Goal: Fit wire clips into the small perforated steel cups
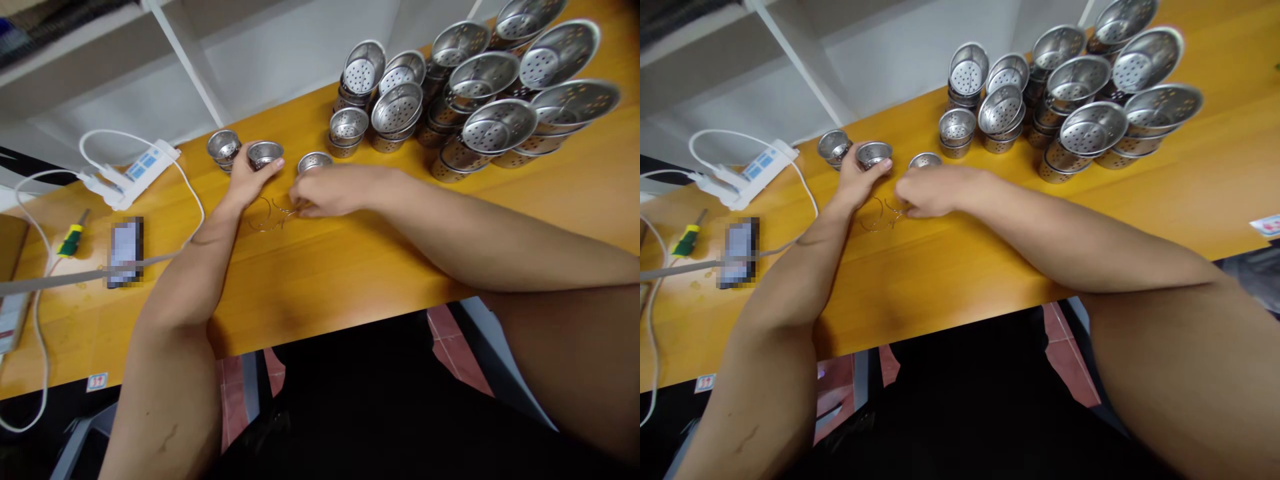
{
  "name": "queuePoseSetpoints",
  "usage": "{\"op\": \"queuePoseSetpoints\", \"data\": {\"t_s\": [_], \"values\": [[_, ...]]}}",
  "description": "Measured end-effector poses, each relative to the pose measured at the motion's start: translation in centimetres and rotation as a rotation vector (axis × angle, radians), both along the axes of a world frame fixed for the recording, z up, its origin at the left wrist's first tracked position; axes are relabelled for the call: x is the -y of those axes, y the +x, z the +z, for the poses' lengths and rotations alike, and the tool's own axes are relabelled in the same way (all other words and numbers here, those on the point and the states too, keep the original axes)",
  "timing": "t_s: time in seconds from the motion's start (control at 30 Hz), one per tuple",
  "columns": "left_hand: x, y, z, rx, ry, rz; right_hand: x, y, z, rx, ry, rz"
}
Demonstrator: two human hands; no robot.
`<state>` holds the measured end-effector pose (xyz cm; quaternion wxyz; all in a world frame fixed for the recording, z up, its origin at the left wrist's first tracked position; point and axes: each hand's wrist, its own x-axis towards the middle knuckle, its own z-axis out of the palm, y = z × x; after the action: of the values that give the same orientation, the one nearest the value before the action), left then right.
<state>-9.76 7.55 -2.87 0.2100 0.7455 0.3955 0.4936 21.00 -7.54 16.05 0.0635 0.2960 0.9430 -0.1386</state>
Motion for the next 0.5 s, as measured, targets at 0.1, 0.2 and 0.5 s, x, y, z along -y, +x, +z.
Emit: {"op": "queuePoseSetpoints", "data": {"t_s": [0.1,0.2,0.5], "values": [[0.5,0.1,0.6,0.018,-0.101,-0.006,1.5,-1.9,-1.0,0.026,0.051,-0.131],[0.8,0.3,1.0,0.016,-0.132,-0.016,1.9,-2.6,-1.1,0.047,0.046,-0.189],[1.7,1.1,1.9,0.030,-0.138,0.019,2.1,-2.5,-0.5,0.242,0.098,-0.098]]}}
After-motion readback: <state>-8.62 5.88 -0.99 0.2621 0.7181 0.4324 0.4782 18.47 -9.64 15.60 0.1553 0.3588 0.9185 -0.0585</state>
